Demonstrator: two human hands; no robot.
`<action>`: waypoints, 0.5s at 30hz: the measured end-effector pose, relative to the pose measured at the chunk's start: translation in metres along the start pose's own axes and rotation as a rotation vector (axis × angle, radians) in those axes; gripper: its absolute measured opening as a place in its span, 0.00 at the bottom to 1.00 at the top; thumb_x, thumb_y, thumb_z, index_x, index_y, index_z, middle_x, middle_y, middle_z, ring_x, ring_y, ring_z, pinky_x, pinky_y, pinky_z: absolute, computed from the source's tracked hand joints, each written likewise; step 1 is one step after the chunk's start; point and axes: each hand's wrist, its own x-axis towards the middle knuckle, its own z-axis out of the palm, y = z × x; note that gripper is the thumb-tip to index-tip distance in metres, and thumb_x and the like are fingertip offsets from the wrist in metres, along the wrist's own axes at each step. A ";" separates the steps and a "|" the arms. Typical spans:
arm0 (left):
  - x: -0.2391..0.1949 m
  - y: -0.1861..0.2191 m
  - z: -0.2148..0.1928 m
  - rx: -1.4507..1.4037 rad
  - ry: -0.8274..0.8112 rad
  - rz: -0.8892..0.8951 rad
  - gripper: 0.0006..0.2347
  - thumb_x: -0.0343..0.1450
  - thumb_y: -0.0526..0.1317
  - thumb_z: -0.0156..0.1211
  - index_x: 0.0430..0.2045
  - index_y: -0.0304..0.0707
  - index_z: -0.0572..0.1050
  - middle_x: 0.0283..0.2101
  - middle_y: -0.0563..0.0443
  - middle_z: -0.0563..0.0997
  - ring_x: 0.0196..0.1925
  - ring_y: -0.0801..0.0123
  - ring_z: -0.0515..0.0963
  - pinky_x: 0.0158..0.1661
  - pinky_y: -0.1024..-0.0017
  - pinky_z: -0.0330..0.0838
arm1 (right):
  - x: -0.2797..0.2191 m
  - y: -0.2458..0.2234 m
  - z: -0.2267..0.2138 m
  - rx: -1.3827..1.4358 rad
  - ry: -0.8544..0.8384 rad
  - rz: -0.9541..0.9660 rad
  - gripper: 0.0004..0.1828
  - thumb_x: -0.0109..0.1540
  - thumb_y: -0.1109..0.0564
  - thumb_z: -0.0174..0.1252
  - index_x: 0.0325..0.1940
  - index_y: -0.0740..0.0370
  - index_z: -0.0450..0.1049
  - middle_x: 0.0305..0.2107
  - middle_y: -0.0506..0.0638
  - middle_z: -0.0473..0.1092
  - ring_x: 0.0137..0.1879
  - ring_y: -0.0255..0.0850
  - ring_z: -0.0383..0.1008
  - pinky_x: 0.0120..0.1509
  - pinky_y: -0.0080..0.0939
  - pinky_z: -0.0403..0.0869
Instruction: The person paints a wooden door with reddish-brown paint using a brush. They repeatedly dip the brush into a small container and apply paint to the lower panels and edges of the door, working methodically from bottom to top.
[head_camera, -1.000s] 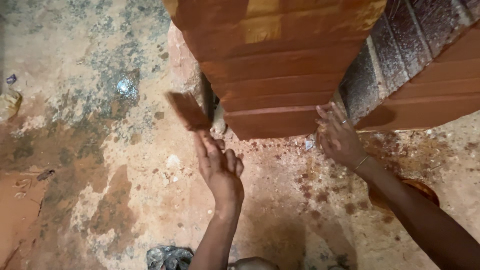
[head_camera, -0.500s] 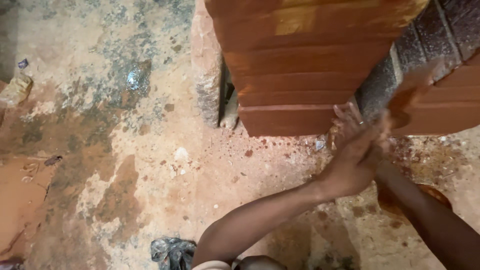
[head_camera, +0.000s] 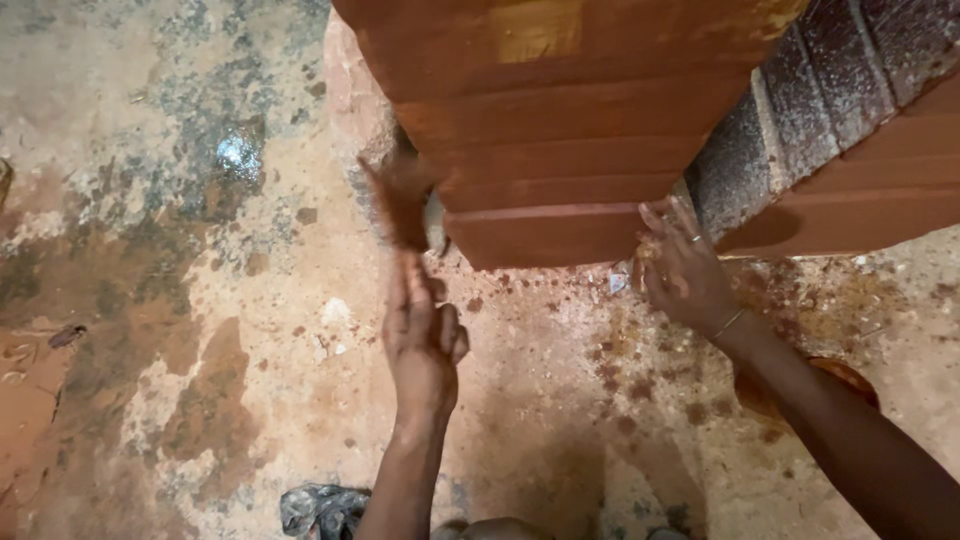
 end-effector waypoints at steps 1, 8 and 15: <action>0.000 -0.003 -0.005 -0.018 0.074 0.033 0.29 0.76 0.45 0.50 0.75 0.49 0.52 0.37 0.62 0.76 0.17 0.85 0.60 0.13 0.85 0.55 | 0.000 0.000 0.000 -0.006 0.009 -0.010 0.22 0.65 0.53 0.47 0.56 0.70 0.74 0.77 0.54 0.53 0.84 0.61 0.39 0.82 0.70 0.52; -0.009 -0.044 0.037 0.198 -0.103 -0.092 0.29 0.78 0.52 0.39 0.77 0.51 0.43 0.18 0.63 0.64 0.13 0.83 0.58 0.11 0.85 0.56 | -0.004 0.001 0.005 0.014 0.032 0.039 0.28 0.65 0.53 0.50 0.66 0.71 0.66 0.73 0.58 0.57 0.83 0.63 0.44 0.80 0.67 0.55; -0.027 -0.067 0.113 0.423 -0.691 0.054 0.24 0.83 0.39 0.32 0.76 0.41 0.38 0.79 0.36 0.38 0.81 0.52 0.36 0.72 0.56 0.38 | -0.001 0.010 0.011 -0.166 -0.011 -0.077 0.21 0.65 0.54 0.53 0.60 0.64 0.69 0.72 0.56 0.58 0.82 0.61 0.49 0.82 0.68 0.55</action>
